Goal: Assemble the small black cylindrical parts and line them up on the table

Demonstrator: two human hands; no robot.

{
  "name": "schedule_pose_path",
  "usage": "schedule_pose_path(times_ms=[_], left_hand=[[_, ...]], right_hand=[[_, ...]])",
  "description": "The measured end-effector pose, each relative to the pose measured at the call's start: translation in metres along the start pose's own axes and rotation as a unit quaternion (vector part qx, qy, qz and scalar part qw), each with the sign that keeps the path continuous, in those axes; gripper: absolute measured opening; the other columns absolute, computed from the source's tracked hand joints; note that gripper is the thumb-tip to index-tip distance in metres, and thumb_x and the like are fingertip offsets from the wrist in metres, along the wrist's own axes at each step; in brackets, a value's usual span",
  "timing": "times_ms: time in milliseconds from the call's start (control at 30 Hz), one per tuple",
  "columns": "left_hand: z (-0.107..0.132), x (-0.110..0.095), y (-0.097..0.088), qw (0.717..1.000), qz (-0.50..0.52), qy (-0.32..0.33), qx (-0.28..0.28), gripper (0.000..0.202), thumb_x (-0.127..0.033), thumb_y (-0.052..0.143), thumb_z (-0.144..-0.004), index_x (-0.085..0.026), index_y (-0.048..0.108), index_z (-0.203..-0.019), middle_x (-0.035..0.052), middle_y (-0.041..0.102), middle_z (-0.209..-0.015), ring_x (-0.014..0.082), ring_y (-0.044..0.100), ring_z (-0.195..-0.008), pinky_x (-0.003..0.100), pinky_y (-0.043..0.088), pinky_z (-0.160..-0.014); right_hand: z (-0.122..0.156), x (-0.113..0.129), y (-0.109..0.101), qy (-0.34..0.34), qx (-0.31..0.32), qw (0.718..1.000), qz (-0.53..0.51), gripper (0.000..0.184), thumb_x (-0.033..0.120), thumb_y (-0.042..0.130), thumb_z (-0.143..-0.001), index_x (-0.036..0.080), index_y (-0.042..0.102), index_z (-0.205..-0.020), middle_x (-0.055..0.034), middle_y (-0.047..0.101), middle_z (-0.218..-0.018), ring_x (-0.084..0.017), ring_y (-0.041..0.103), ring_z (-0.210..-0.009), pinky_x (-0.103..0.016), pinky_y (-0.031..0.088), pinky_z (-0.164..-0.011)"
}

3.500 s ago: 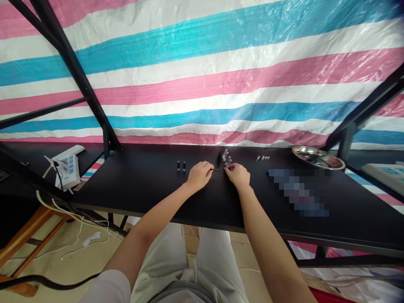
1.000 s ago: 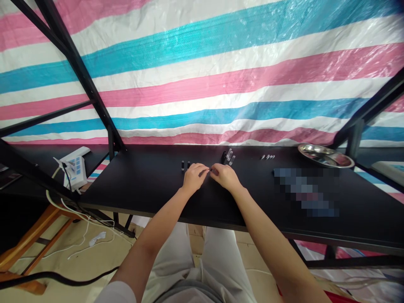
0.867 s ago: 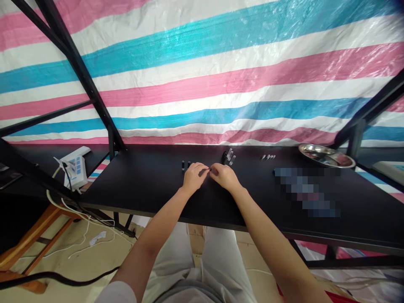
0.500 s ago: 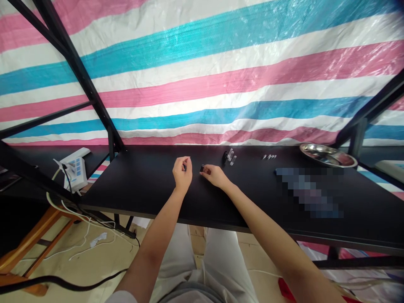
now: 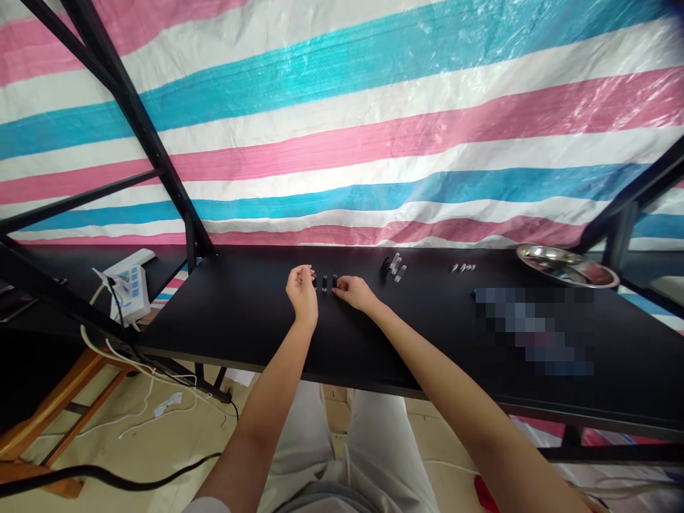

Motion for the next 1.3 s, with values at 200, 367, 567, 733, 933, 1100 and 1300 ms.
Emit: schedule_pose_path(times_ms=[200, 367, 567, 733, 933, 1100, 1300], left_hand=[[0.001, 0.000, 0.000, 1.000, -0.003, 0.004, 0.009, 0.022, -0.036, 0.050, -0.083, -0.016, 0.059, -0.082, 0.0034, 0.061, -0.075, 0.0106, 0.057, -0.067, 0.021, 0.045, -0.058], [0.002, 0.001, 0.001, 1.000, -0.006, 0.007, 0.010, 0.021, -0.034, 0.050, -0.083, -0.016, 0.059, -0.082, 0.0032, 0.060, -0.074, 0.0105, 0.057, -0.066, 0.021, 0.046, -0.059], [0.010, -0.008, 0.001, 0.991, -0.067, 0.104, 0.050, 0.024, -0.036, 0.045, -0.087, -0.017, 0.059, -0.082, 0.0041, 0.060, -0.078, 0.0109, 0.056, -0.068, 0.023, 0.046, -0.063], [0.027, -0.011, 0.007, 0.926, -0.173, 0.276, 0.190, 0.027, -0.033, 0.039, -0.089, -0.019, 0.059, -0.077, 0.0036, 0.058, -0.068, 0.0122, 0.052, -0.064, 0.026, 0.045, -0.067], [0.060, 0.000, 0.029, 0.775, -0.297, 0.327, 0.453, 0.029, -0.028, 0.043, -0.086, -0.017, 0.054, -0.110, 0.0075, 0.064, -0.092, 0.0190, 0.057, -0.083, 0.032, 0.045, -0.074], [0.073, 0.007, 0.055, 0.725, -0.395, 0.310, 0.472, 0.050, -0.025, 0.041, -0.085, -0.015, 0.031, -0.134, 0.0132, 0.057, -0.116, 0.0258, 0.053, -0.100, 0.038, 0.042, -0.079], [0.066, 0.019, 0.093, 0.755, -0.440, 0.266, 0.407, 0.058, -0.019, 0.041, -0.084, -0.016, 0.023, -0.139, 0.0130, 0.057, -0.110, 0.0262, 0.052, -0.096, 0.038, 0.040, -0.078]], right_hand=[[0.000, -0.002, 0.001, 0.001, -0.013, 1.000, 0.003, 0.007, 0.025, 0.056, -0.072, 0.018, 0.056, -0.070, 0.0019, 0.054, -0.061, -0.011, 0.046, -0.055, -0.022, 0.034, -0.056], [0.000, -0.003, -0.002, -0.006, -0.008, 1.000, -0.004, 0.009, 0.024, 0.059, -0.072, 0.017, 0.060, -0.077, 0.0006, 0.059, -0.064, -0.011, 0.051, -0.058, -0.023, 0.038, -0.059], [0.009, -0.024, -0.033, 0.021, 0.039, 0.998, -0.050, 0.018, 0.024, 0.062, -0.070, 0.016, 0.066, -0.085, -0.0044, 0.067, -0.076, -0.014, 0.060, -0.068, -0.024, 0.045, -0.067], [0.030, -0.064, -0.078, 0.108, 0.119, 0.984, -0.071, 0.012, 0.026, 0.061, -0.068, 0.016, 0.067, -0.068, -0.0047, 0.067, -0.066, -0.014, 0.058, -0.055, -0.025, 0.046, -0.056], [0.043, -0.102, -0.097, 0.245, -0.034, 0.967, 0.060, 0.014, 0.028, 0.066, -0.065, 0.016, 0.067, -0.070, -0.0087, 0.068, -0.074, -0.019, 0.061, -0.068, -0.029, 0.044, -0.063], [0.040, -0.106, -0.077, 0.241, -0.127, 0.959, 0.074, 0.031, 0.036, 0.062, -0.069, 0.017, 0.067, -0.093, -0.0081, 0.067, -0.089, -0.022, 0.060, -0.084, -0.032, 0.043, -0.069], [0.041, -0.104, -0.064, 0.217, -0.193, 0.952, 0.099, 0.028, 0.040, 0.058, -0.071, 0.020, 0.067, -0.090, -0.0070, 0.065, -0.089, -0.024, 0.058, -0.088, -0.034, 0.040, -0.071]])
Point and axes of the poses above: each hand's wrist, its own z-axis away from the middle knuckle, its own y-axis out of the palm, x = y × z, the point moved 1 cm from there along -z, towards the middle knuckle
